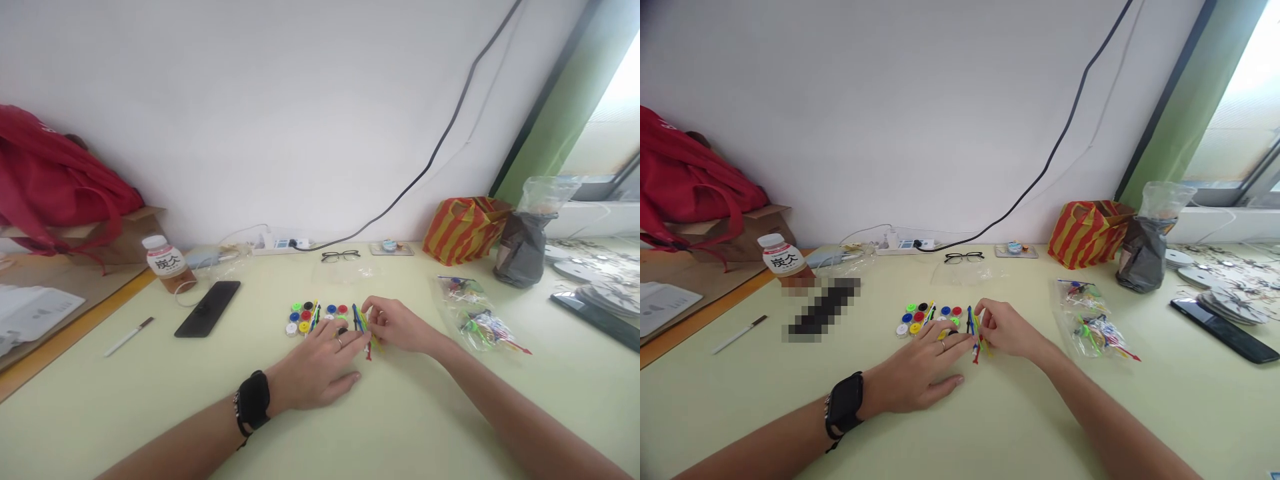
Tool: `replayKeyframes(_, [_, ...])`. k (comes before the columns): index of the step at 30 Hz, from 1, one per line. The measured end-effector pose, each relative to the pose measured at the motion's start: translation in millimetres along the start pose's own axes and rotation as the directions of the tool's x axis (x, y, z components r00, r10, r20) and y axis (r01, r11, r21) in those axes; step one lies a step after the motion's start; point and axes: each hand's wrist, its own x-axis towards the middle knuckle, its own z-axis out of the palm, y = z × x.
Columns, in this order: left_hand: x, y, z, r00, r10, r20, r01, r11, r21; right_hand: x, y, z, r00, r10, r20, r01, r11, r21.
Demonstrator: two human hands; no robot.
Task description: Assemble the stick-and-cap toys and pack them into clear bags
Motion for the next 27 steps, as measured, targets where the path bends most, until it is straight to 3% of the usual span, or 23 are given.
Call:
replayKeyframes(3, [-1.4, -0.8, 2.2, 0.999, -0.023, -0.029, 0.024, 0.999, 0.025, 2.0, 0.5, 9.9, 1.000, -0.021, -0.020, 0.022, 0.998, 0.054])
replayKeyframes(6, [-1.6, -9.0, -2.9, 0.995, -0.058, -0.087, 0.061, 0.997, 0.037, 3.2, 0.2, 12.9, 0.996, -0.029, -0.089, 0.029, 1.000, 0.005])
replayKeyframes(8, [-3.0, -22.4, -10.2, 0.979, -0.143, -0.143, 0.149, 0.988, 0.033, 3.2, -0.5, 11.9, 0.986, -0.020, -0.164, 0.005, 0.996, -0.092])
replayKeyframes(11, [-9.2, -52.2, -18.6, 0.913, -0.333, -0.236, 0.342, 0.940, -0.005, 2.8, -0.6, 10.9, 0.984, 0.011, -0.177, -0.037, 0.989, -0.142])
replayKeyframes(13, [-15.0, -71.5, -17.9, 0.889, -0.410, -0.205, 0.408, 0.911, -0.056, 2.8, 0.2, 12.8, 0.991, 0.017, -0.130, -0.028, 0.996, -0.083])
replayKeyframes(16, [-21.5, -88.0, -8.8, 0.904, -0.416, -0.103, 0.398, 0.903, -0.161, 3.7, 0.7, 19.0, 0.994, -0.010, -0.112, 0.010, 1.000, 0.003])
replayKeyframes(21, [-21.3, -82.3, 4.1, 0.898, -0.439, 0.036, 0.436, 0.874, -0.216, 8.8, -0.2, 29.9, 0.987, -0.050, -0.152, 0.060, 0.996, 0.062])
replayKeyframes(27, [-17.2, -70.1, 7.1, 0.900, -0.437, -0.001, 0.425, 0.876, -0.226, 16.1, 1.2, 39.1, 0.980, -0.108, -0.166, 0.127, 0.987, 0.104])
